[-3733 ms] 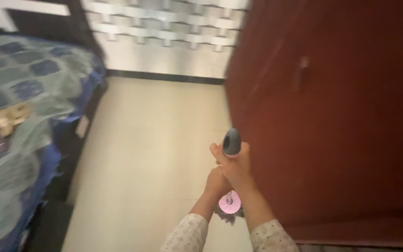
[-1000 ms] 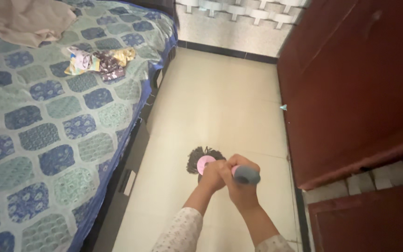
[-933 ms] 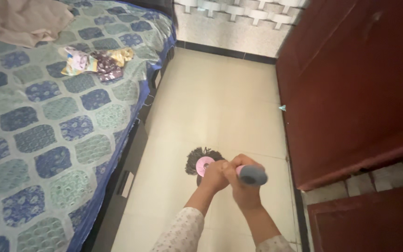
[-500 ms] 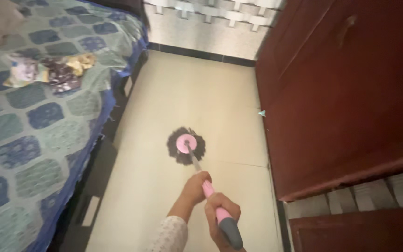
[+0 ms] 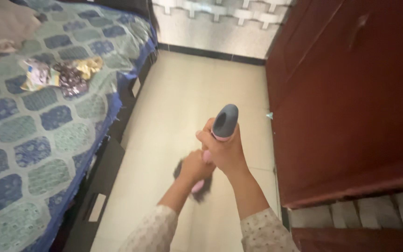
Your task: The person mops the floor using a spin mop, cleaning around furniture and then rinsing the mop head in a bucket.
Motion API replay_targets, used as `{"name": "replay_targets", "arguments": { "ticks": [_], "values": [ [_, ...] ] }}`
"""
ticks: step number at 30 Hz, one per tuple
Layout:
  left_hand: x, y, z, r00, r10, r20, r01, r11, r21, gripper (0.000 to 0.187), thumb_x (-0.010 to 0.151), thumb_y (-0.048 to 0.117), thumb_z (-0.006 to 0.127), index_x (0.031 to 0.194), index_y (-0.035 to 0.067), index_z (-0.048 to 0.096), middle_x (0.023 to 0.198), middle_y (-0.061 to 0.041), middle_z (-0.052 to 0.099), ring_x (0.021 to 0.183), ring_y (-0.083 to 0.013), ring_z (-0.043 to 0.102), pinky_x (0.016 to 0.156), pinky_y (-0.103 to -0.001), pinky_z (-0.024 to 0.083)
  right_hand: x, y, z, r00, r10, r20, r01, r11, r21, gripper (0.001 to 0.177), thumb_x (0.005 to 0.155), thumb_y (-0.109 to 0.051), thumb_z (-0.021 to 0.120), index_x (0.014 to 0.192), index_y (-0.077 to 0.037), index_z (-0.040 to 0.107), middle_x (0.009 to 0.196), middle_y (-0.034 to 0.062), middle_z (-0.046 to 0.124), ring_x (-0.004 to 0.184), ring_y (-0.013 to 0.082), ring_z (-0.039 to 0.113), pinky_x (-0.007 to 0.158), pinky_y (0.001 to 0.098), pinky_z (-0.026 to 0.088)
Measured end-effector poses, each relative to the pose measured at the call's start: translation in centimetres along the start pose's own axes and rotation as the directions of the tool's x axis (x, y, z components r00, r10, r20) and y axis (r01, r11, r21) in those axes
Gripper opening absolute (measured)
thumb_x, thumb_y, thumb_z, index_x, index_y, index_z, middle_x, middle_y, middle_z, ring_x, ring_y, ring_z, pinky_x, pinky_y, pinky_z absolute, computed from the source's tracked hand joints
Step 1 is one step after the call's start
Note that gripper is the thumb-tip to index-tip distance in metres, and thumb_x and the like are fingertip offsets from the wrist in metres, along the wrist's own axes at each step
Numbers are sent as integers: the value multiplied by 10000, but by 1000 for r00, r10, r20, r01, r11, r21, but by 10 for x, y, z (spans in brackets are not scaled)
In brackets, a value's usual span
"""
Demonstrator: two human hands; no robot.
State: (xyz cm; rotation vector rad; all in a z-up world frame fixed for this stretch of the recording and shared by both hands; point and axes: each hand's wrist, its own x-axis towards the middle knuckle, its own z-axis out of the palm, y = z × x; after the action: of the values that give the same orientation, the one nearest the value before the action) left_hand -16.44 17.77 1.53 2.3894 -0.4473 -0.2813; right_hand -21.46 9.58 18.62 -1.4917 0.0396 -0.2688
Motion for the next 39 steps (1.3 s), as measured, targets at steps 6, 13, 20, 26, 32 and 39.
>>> {"name": "replay_targets", "arguments": {
  "ticks": [6,13,20,26,32,39],
  "values": [
    [-13,-10,12,984,-175,-40,163,966,-200,300,795,361,724,886,75,730,892,-215,744,896,-416,714,793,-492,564,-11,1,15,998,3,-62,2,996,89,247,762,30,713,622,-52,528,536,25,534,410,115,501,367,284,387],
    [-14,-33,42,989,-114,-97,74,934,-349,196,777,219,665,880,76,752,853,-223,732,865,-414,712,775,-483,565,-23,35,7,956,-283,-74,291,941,172,280,804,50,719,704,-91,499,673,6,537,588,98,542,557,271,458],
    [-45,-67,-4,987,-109,-120,75,962,-262,223,807,262,655,886,83,763,895,-235,730,894,-426,700,808,-507,562,-30,45,59,964,-261,53,216,880,423,188,868,38,693,785,-61,556,698,22,556,615,116,551,569,268,438],
    [-100,-146,-75,956,-260,-138,258,966,-30,327,885,349,583,926,66,742,939,-223,739,910,-429,713,827,-517,565,-67,59,158,985,-39,167,-21,938,346,158,815,20,697,786,-75,574,726,26,601,638,105,612,527,258,501],
    [-169,-234,-134,947,-216,-239,252,959,132,391,850,386,622,1135,125,688,1008,-174,754,956,-366,722,815,-486,555,-112,82,255,933,-190,305,87,942,324,178,796,-22,774,799,-62,601,784,20,630,740,110,627,654,278,533],
    [-192,-274,-122,972,35,-233,-234,250,-940,272,968,307,645,1038,52,705,968,-76,705,859,-184,688,744,-376,561,-138,40,288,915,-89,395,162,975,-154,226,809,-98,756,675,-59,577,619,-1,556,590,76,538,560,263,449]
  ]
}}
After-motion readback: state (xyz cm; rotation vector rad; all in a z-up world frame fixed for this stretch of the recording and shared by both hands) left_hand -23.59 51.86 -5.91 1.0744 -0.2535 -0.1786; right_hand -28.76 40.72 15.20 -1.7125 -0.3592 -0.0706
